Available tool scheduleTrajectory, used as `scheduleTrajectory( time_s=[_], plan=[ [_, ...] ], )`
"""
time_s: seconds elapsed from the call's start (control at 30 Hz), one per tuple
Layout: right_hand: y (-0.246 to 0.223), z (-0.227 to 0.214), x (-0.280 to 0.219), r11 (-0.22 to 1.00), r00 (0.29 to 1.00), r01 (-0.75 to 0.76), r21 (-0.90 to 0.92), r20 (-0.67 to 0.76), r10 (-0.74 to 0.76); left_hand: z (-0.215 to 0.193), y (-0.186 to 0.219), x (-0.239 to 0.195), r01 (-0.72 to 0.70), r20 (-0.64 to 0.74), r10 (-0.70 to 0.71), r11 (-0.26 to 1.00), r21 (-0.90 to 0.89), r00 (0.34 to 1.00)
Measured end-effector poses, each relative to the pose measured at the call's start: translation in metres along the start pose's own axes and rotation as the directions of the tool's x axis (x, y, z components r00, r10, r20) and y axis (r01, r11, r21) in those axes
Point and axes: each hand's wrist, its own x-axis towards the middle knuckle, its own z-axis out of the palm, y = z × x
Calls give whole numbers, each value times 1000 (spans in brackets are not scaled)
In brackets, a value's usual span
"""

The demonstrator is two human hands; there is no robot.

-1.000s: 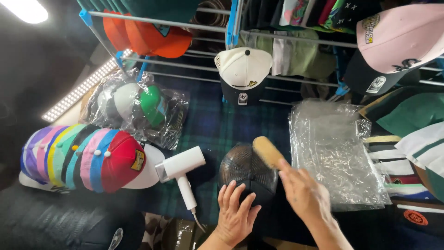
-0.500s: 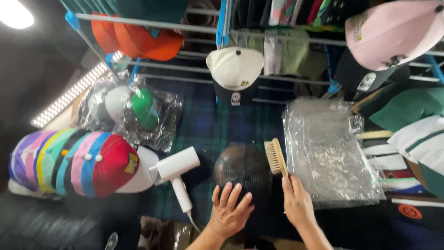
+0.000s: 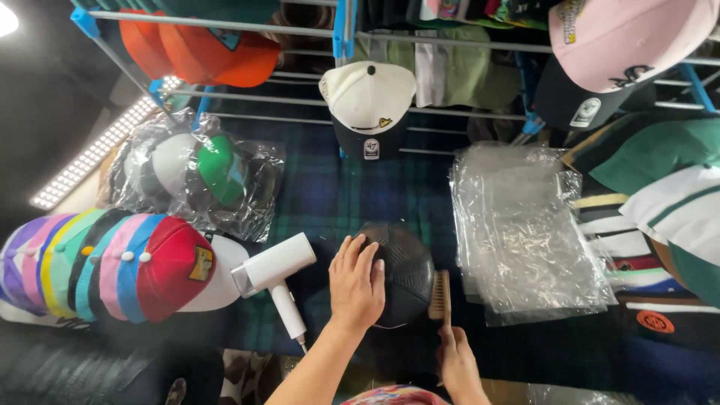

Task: The person uses a brush to clean the exterior and interior of a black cap. They then pick up a plastic bag and place it on the table.

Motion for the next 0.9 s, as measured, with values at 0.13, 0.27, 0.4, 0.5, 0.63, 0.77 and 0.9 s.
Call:
scheduleTrajectory(
  time_s=[0.13,0.27,0.4,0.5,0.63,0.77,0.9],
  plan=[
    [-14,-21,-9,981,998,-51,-186,-56,41,1,-1,-5,-32,-33,33,999,31,999],
    [0,-13,3,1000,1000,13,22,6,-13,4,-4,-6,-39,-44,39,999,8,998],
    [-15,-26,-14,982,986,91,-167,-125,-112,3,-2,-7,-79,-114,79,997,6,990],
    [-56,-36,-54,889,920,375,-263,-14,-393,7,-8,-6,-71,-120,68,997,-16,990],
    [-91,-50,-41,819,934,349,-456,100,-343,7,-6,-7,-53,-79,51,998,-22,996],
    [-102,-54,-29,443,703,570,-692,132,-699,4,-8,-8,-40,-115,40,999,-1,993],
    [-111,-48,12,80,485,546,-834,237,-842,13,-11,-13,61,-79,-70,991,-116,994]
  ],
)
